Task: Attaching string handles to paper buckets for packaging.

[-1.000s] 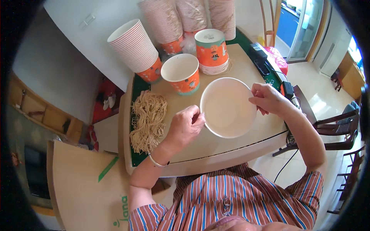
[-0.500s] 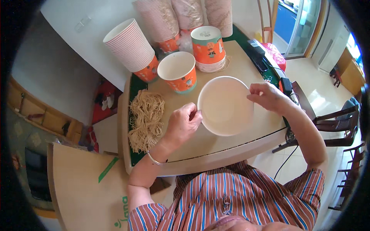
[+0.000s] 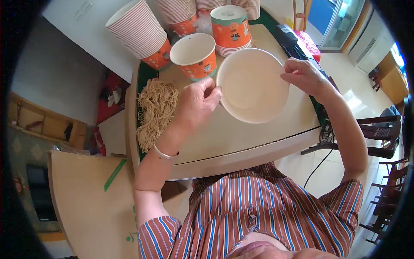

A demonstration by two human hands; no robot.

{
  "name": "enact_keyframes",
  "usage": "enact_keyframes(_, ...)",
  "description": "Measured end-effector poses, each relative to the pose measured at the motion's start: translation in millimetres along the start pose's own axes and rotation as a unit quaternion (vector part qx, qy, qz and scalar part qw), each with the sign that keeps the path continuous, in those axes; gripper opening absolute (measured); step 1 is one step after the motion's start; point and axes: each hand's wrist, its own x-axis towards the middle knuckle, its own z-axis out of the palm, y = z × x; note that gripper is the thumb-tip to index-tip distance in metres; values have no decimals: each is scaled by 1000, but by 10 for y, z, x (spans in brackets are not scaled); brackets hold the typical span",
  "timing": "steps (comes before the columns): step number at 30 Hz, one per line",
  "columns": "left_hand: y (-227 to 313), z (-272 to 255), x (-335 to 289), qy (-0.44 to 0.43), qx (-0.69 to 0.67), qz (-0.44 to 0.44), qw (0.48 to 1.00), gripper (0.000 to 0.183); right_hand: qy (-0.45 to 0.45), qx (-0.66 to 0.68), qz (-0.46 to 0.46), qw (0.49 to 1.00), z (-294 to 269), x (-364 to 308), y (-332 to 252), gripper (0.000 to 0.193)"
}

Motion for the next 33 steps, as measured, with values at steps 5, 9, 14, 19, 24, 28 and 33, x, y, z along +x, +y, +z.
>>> enact_keyframes(5,-71,-49,143,-43,-42,-28,998,26,-52,88,87,991,-41,22,-77,16)
enact_keyframes(9,-68,-70,228,-76,-75,-39,994,25,-43,145,123,981,-19,64,-27,15)
enact_keyframes(14,-98,-90,303,-93,-116,-55,987,25,-64,221,128,965,-40,119,-3,16)
enact_keyframes(19,-121,-86,318,-95,-110,-66,987,24,-66,225,131,963,-39,93,-48,16)
enact_keyframes(24,-182,-66,309,-98,-101,-69,988,24,-67,217,141,964,-13,88,-43,14)
enact_keyframes(28,-185,-56,260,-98,-110,-63,987,24,-70,219,143,963,-8,60,-55,13)
enact_keyframes(33,-202,-54,221,-111,-114,-77,984,26,-74,248,143,955,37,22,-43,15)
